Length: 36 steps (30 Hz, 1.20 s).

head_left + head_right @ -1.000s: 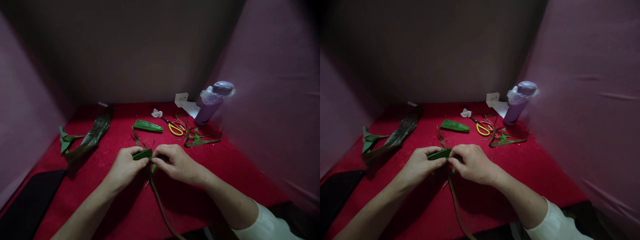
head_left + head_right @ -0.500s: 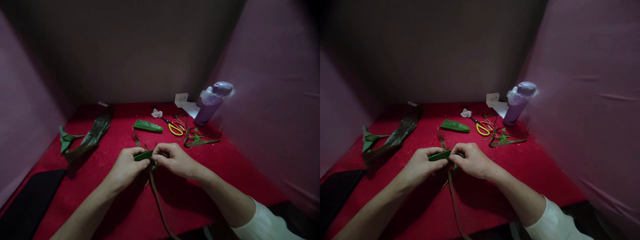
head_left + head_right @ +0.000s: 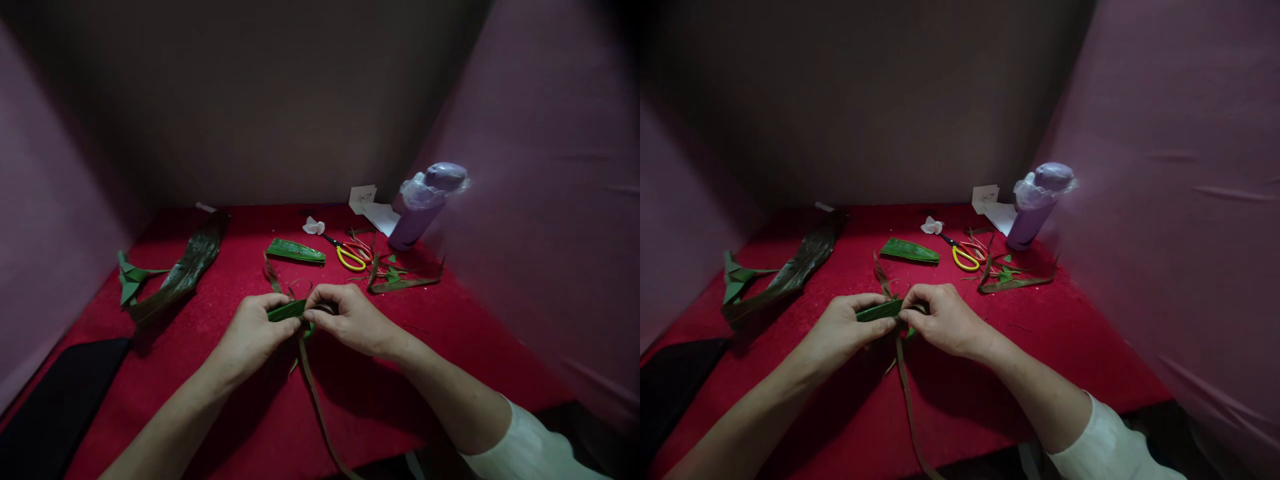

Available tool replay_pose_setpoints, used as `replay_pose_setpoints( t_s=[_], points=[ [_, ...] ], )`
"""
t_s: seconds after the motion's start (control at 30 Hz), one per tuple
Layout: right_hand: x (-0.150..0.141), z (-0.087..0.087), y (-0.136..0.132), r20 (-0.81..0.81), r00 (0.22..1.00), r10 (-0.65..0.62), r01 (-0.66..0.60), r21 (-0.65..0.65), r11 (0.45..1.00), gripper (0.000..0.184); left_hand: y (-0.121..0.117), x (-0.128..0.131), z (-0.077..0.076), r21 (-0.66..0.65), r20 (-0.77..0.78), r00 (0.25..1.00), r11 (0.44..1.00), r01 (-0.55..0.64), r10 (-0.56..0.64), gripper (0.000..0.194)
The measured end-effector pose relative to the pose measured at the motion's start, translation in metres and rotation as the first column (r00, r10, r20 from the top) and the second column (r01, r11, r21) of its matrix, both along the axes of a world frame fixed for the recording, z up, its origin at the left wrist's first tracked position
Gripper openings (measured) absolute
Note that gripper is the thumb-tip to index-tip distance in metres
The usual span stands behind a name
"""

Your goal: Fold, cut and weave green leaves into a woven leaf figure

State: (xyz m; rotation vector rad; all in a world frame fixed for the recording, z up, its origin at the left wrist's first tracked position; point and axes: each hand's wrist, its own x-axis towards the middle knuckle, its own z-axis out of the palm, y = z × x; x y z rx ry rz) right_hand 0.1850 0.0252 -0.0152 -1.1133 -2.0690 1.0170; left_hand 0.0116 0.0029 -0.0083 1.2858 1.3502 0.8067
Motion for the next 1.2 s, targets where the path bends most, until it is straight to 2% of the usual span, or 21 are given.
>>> replay_pose_setpoints(
  t_s=[0.13, 0.33, 0.53, 0.67, 0.83, 1.0, 1.07, 1.2],
  points=[
    [-0.001, -0.003, 0.0, -0.007, 1.0, -0.017, 0.017, 0.009, 1.0, 0.005, 0.0, -0.001, -0.002, -0.005, 0.018, 1.0, 1.0, -0.004, 0.004, 0.019],
    [-0.003, -0.006, 0.0, -0.067, 0.996, -0.06, 0.055, -0.08, 0.995, 0.005, 0.001, -0.002, -0.002, -0.023, 0.062, 0.998, 1.0, 0.0, 0.001, 0.022],
    [-0.004, -0.008, 0.0, -0.081, 0.994, -0.079, 0.07, -0.104, 0.992, 0.004, 0.001, -0.001, -0.001, -0.02, 0.087, 0.996, 1.0, 0.012, -0.011, 0.024],
    [-0.004, -0.008, 0.001, -0.088, 0.995, -0.049, 0.039, -0.12, 0.992, 0.005, 0.001, -0.001, -0.001, -0.02, 0.078, 0.997, 1.0, -0.003, 0.004, 0.025],
    [0.005, 0.002, 0.004, -0.146, 0.989, 0.008, -0.023, -0.101, 0.995, 0.005, 0.002, -0.001, 0.001, -0.068, 0.058, 0.996, 0.996, -0.061, 0.065, 0.024],
    [0.02, 0.014, 0.011, -0.001, 0.999, 0.034, -0.034, -0.005, 0.999, 0.012, 0.003, -0.002, 0.001, -0.048, 0.044, 0.997, 0.997, -0.057, 0.059, 0.02],
    [0.021, 0.017, 0.013, 0.011, 0.999, 0.04, -0.04, -0.045, 0.998, 0.014, 0.003, -0.002, 0.001, -0.056, 0.038, 0.997, 0.997, -0.06, 0.062, 0.02],
    [0.021, 0.023, 0.017, -0.138, 0.989, 0.059, -0.099, -0.301, 0.948, 0.011, 0.003, -0.002, 0.003, -0.068, 0.03, 0.998, 0.997, -0.048, 0.05, 0.021]
  ],
)
